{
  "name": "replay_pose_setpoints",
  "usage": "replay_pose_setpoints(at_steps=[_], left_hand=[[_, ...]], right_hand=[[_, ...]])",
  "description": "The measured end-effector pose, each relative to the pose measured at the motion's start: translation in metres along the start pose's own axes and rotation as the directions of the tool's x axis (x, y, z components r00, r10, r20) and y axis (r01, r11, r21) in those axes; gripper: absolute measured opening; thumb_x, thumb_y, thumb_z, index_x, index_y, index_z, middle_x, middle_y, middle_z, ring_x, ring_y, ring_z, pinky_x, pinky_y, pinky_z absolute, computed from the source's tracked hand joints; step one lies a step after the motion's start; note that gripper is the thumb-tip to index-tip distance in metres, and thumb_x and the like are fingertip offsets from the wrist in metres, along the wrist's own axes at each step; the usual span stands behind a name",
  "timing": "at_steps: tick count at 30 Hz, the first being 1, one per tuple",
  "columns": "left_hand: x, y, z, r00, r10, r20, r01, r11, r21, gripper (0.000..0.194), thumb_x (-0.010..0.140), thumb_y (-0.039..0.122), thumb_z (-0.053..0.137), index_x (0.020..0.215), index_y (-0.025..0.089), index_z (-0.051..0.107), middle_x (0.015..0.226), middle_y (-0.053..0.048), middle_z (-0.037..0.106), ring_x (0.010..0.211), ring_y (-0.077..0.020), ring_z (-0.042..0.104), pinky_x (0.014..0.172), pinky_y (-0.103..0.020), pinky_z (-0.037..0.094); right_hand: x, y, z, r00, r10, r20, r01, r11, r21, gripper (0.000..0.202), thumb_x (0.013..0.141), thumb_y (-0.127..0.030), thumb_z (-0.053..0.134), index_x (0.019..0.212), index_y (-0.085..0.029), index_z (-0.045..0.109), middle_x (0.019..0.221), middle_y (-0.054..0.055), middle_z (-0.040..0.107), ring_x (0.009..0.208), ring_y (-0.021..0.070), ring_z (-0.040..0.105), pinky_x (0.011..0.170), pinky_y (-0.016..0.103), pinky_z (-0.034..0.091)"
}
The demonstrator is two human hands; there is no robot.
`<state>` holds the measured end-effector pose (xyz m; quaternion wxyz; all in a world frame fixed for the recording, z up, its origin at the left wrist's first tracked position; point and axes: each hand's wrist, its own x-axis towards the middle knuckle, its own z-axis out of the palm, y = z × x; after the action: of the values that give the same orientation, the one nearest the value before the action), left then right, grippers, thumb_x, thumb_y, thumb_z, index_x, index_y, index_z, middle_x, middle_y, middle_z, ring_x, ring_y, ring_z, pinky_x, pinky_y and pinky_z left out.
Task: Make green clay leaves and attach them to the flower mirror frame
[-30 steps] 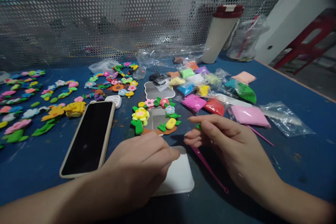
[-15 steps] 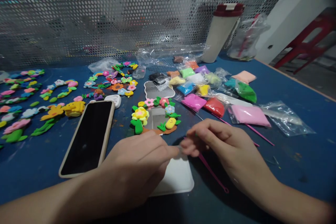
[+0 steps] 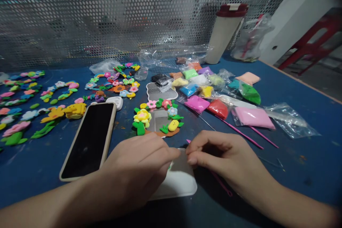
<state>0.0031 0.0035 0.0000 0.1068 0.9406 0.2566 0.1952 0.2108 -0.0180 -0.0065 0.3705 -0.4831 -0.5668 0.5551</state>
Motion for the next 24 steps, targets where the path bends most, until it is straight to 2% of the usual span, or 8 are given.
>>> replay_pose_setpoints(at_steps=[5,7,12,14,16,19,21,24], left_hand=[[-0.0006,0.0006,-0.0021,1.000,0.003,0.011,-0.003,1.000,-0.024,0.028,0.084,0.008,0.040,0.102,0.021,0.058,0.079,0.000,0.064,0.068,-0.0156,0.056,0.058,-0.026,0.039],[-0.0002,0.0011,-0.0026,1.000,0.005,-0.006,-0.005,0.999,-0.034,0.030,0.084,0.008,0.040,0.103,0.023,0.057,0.078,0.001,0.064,0.067,-0.0152,0.056,0.058,-0.025,0.039],[0.0011,0.0022,-0.0023,1.000,-0.002,-0.018,0.002,1.000,0.010,0.026,0.084,0.006,0.038,0.091,0.020,0.059,0.071,0.000,0.062,0.063,-0.0146,0.054,0.056,-0.025,0.039],[0.0014,0.0023,-0.0022,1.000,0.003,-0.025,-0.003,1.000,0.001,0.027,0.083,0.006,0.039,0.094,0.021,0.058,0.073,0.000,0.063,0.064,-0.0146,0.055,0.057,-0.025,0.039],[0.0016,0.0023,-0.0025,0.999,0.016,-0.036,-0.017,1.000,-0.010,0.028,0.082,0.006,0.039,0.097,0.022,0.058,0.074,0.001,0.063,0.064,-0.0146,0.056,0.057,-0.025,0.039],[0.0017,0.0022,-0.0029,1.000,0.008,-0.012,-0.008,1.000,-0.002,0.027,0.081,0.005,0.039,0.090,0.022,0.058,0.071,0.000,0.062,0.063,-0.0150,0.055,0.056,-0.026,0.039],[0.0019,0.0020,-0.0028,1.000,0.005,0.000,-0.005,1.000,0.005,0.025,0.082,0.005,0.039,0.085,0.020,0.058,0.071,0.000,0.063,0.064,-0.0153,0.056,0.057,-0.026,0.040],[0.0020,0.0015,-0.0023,0.999,0.025,-0.023,-0.025,1.000,0.005,0.026,0.083,0.006,0.039,0.092,0.020,0.059,0.074,-0.001,0.064,0.065,-0.0158,0.057,0.059,-0.026,0.042]], right_hand=[[0.0012,-0.0001,0.0005,1.000,0.011,0.016,-0.012,1.000,0.023,0.012,0.082,-0.020,0.060,0.081,-0.024,0.072,0.078,-0.004,0.072,0.073,0.0111,0.064,0.067,0.018,0.047],[0.0015,-0.0001,0.0012,0.999,0.047,0.027,-0.048,0.998,0.046,0.013,0.083,-0.022,0.059,0.077,-0.023,0.070,0.072,-0.003,0.070,0.069,0.0113,0.063,0.064,0.019,0.047],[0.0026,-0.0025,0.0019,0.997,0.058,-0.046,-0.058,0.998,-0.004,0.008,0.071,-0.024,0.072,0.068,-0.022,0.065,0.063,-0.004,0.063,0.061,0.0121,0.057,0.053,0.020,0.042],[0.0032,-0.0030,0.0022,0.999,0.044,-0.020,-0.044,0.999,0.018,0.005,0.077,-0.024,0.067,0.073,-0.022,0.067,0.070,-0.002,0.067,0.067,0.0132,0.060,0.059,0.021,0.045],[0.0032,-0.0025,0.0026,0.998,0.056,0.036,-0.059,0.994,0.088,0.015,0.085,-0.027,0.058,0.073,-0.021,0.067,0.071,0.000,0.069,0.068,0.0137,0.062,0.063,0.023,0.046],[0.0024,-0.0009,0.0030,0.995,0.080,0.053,-0.084,0.993,0.079,0.017,0.083,-0.029,0.062,0.068,-0.020,0.062,0.062,-0.002,0.064,0.061,0.0125,0.059,0.059,0.022,0.044],[0.0024,0.0001,0.0031,0.998,0.063,0.023,-0.063,0.998,0.022,0.008,0.078,-0.025,0.068,0.074,-0.020,0.064,0.067,-0.003,0.064,0.064,0.0123,0.059,0.057,0.021,0.043],[0.0033,0.0009,0.0031,0.999,0.034,0.019,-0.035,0.997,0.076,0.006,0.083,-0.025,0.062,0.086,-0.021,0.065,0.080,-0.001,0.068,0.074,0.0133,0.062,0.063,0.022,0.045]])
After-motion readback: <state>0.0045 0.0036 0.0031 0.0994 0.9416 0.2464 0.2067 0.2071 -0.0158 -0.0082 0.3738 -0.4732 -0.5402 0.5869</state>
